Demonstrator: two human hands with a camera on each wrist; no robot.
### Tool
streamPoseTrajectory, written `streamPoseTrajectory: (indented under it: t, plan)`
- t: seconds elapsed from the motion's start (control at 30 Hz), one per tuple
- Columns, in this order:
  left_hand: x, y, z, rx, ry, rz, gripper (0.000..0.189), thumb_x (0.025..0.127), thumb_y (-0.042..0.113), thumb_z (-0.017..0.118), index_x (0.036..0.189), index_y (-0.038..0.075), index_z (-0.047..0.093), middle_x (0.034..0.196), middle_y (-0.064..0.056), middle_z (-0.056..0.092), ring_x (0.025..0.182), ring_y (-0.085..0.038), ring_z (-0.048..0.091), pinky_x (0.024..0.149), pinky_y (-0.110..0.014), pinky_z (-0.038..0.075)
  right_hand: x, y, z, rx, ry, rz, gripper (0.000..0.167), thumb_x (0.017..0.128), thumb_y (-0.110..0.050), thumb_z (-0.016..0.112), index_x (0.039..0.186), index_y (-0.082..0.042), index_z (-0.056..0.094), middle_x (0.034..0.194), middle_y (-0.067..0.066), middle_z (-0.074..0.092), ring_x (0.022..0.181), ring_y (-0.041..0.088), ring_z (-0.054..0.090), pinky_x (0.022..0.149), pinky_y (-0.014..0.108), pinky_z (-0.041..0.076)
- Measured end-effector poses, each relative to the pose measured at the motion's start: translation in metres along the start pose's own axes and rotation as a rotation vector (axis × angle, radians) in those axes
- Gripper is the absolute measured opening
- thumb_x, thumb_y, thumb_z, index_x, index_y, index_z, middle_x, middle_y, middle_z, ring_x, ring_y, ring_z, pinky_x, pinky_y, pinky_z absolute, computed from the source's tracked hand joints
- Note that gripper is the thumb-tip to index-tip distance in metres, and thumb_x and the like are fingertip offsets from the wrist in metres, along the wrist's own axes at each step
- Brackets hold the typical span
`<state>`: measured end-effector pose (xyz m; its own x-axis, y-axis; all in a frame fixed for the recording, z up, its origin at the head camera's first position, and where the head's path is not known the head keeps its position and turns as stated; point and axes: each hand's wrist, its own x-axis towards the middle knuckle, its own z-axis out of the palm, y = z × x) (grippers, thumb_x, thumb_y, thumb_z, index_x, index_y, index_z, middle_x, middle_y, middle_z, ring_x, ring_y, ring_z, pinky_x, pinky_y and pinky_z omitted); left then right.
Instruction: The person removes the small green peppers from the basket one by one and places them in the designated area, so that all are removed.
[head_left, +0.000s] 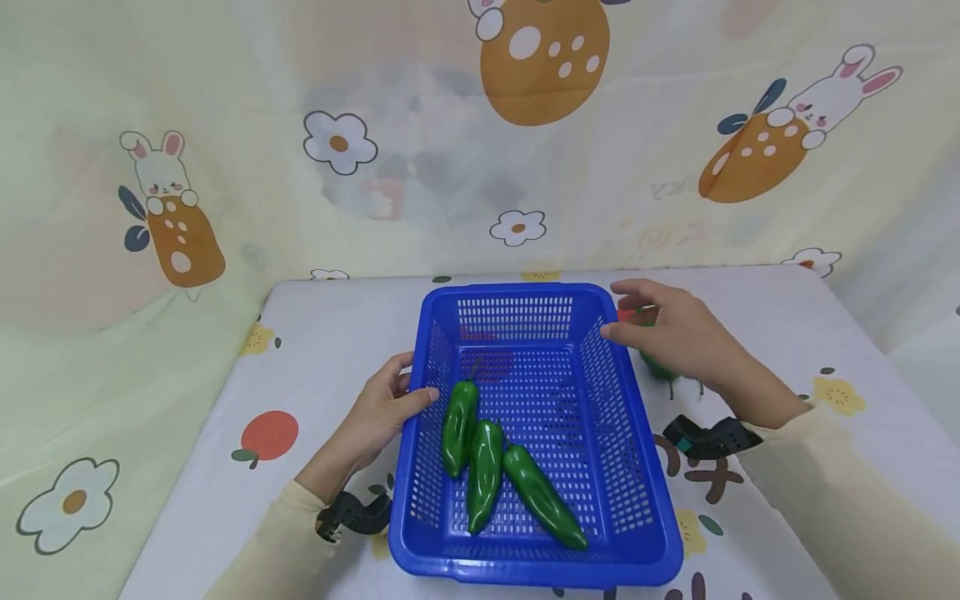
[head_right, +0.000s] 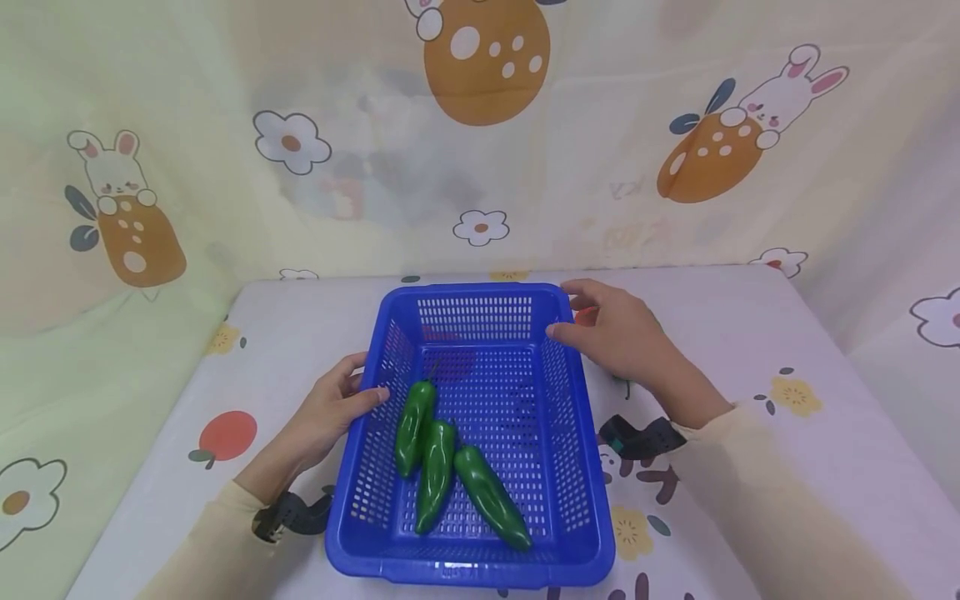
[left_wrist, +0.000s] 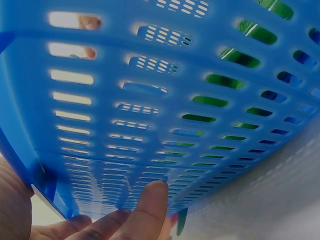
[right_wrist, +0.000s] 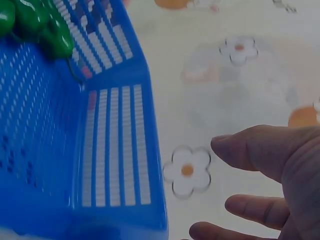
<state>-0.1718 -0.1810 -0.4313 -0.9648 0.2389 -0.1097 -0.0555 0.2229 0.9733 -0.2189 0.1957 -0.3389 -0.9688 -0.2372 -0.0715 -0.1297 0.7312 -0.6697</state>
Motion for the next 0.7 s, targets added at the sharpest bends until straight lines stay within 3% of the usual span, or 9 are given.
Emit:
streamPoseTrajectory:
  t: [0.27,0.53,0.7]
  plan:
    - [0.0,0.001,0.001,0.002,0.004,0.007,0.06,0.103,0.013,0.064,0.156,0.006,0.037,0.132,-0.03,0.064,0.102,-0.036,0.074,0.078,-0.045,0.066,-0.007,-0.026,0.027,-0.002,-0.044,-0.097,0.065,0.097,-0.03,0.073,0.152,-0.005,0.049,0.14,0.024,0.061,0.127,0.044,0.059,0.094,0.062,0.058]
    - [-0.001,0.0,0.002,-0.001,0.006,0.011,0.062,0.102,0.015,0.065,0.157,0.007,0.037,0.133,-0.029,0.064,0.102,-0.037,0.075,0.078,-0.045,0.066,-0.006,-0.03,0.057,0.053,-0.169,-0.09,0.065,0.095,-0.03,0.075,0.151,-0.008,0.052,0.138,0.02,0.063,0.125,0.04,0.062,0.093,0.054,0.061]
    - [-0.002,0.0,0.002,0.001,0.014,0.015,0.062,0.102,0.016,0.066,0.156,0.008,0.037,0.134,-0.028,0.064,0.102,-0.037,0.075,0.078,-0.046,0.066,-0.005,-0.032,0.075,0.079,-0.245,-0.089,0.066,0.091,-0.029,0.078,0.148,-0.005,0.055,0.126,0.019,0.067,0.104,0.03,0.07,0.082,0.042,0.063]
